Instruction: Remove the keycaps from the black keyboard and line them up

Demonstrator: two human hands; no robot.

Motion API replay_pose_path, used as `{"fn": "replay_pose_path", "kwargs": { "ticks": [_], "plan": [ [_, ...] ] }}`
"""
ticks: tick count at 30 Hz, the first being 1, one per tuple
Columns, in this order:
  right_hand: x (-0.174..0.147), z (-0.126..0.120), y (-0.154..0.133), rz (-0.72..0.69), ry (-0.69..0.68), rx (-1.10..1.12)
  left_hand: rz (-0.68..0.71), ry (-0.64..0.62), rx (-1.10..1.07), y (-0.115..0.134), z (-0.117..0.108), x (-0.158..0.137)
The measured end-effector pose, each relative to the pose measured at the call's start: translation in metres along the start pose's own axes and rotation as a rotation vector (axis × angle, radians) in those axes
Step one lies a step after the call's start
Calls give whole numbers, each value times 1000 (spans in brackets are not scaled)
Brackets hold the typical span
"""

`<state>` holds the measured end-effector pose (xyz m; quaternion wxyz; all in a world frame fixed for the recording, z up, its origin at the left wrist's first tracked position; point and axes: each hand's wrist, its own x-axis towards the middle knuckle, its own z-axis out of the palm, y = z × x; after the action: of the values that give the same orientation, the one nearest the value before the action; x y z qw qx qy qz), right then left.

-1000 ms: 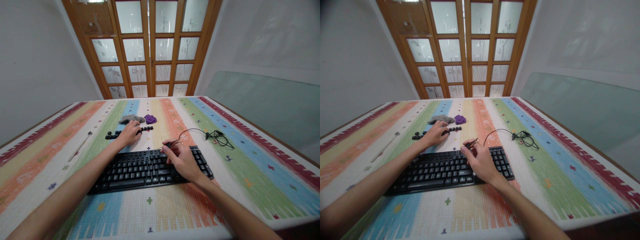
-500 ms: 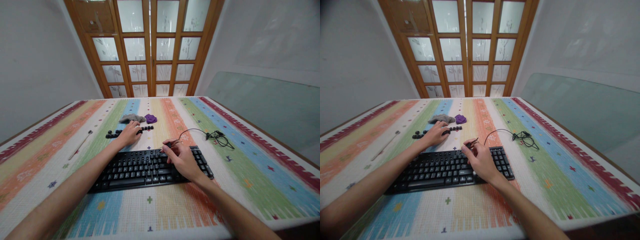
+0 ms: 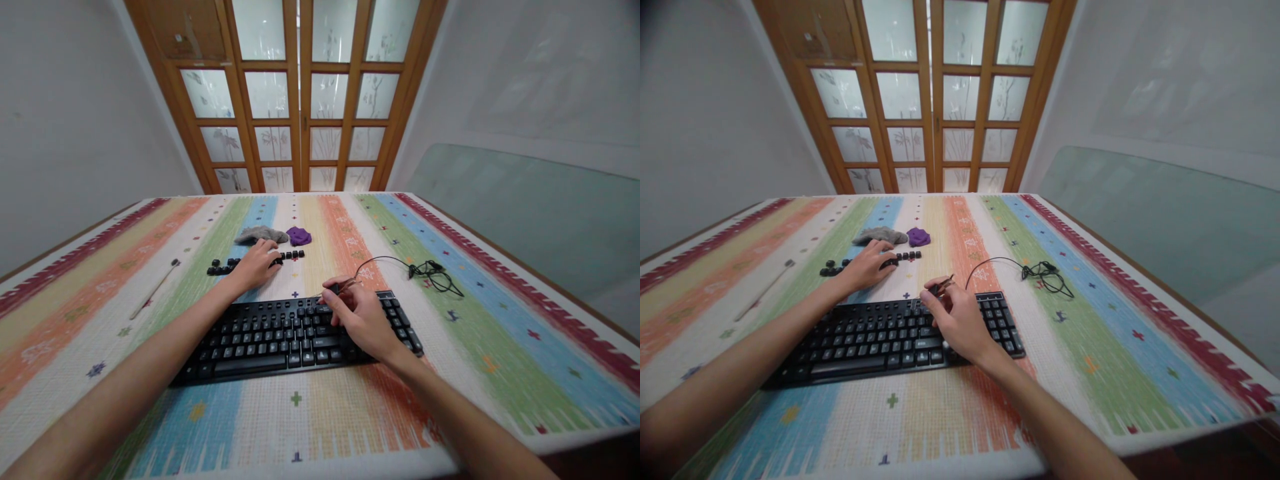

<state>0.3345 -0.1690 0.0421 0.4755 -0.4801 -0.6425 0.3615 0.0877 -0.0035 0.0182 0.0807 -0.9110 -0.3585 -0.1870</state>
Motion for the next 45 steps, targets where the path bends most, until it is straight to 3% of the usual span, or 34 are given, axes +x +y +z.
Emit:
{"fn": "replay_pose_path", "kwargs": {
  "ticks": [11,22,30,36,40,45],
  "plan": [
    [-1,0,-1,2,-5,-15,-24,13,-71,-9,-3,-7],
    [1,-2,0,14,-25,-13,-26,12,2,-4,-5,-7],
    [1,0,0,-8,-156,-84,33,2,-197,42,-27,-29],
    [7,7,6,55,-130,19,64,-152,-320,85,-44,-52],
    [15,16,8,112,-124,142,66,-137,-326,94,-45,-59],
    [16,21,10,105,-96,112,45,-96,-351,96,-40,-65]
  ]
}}
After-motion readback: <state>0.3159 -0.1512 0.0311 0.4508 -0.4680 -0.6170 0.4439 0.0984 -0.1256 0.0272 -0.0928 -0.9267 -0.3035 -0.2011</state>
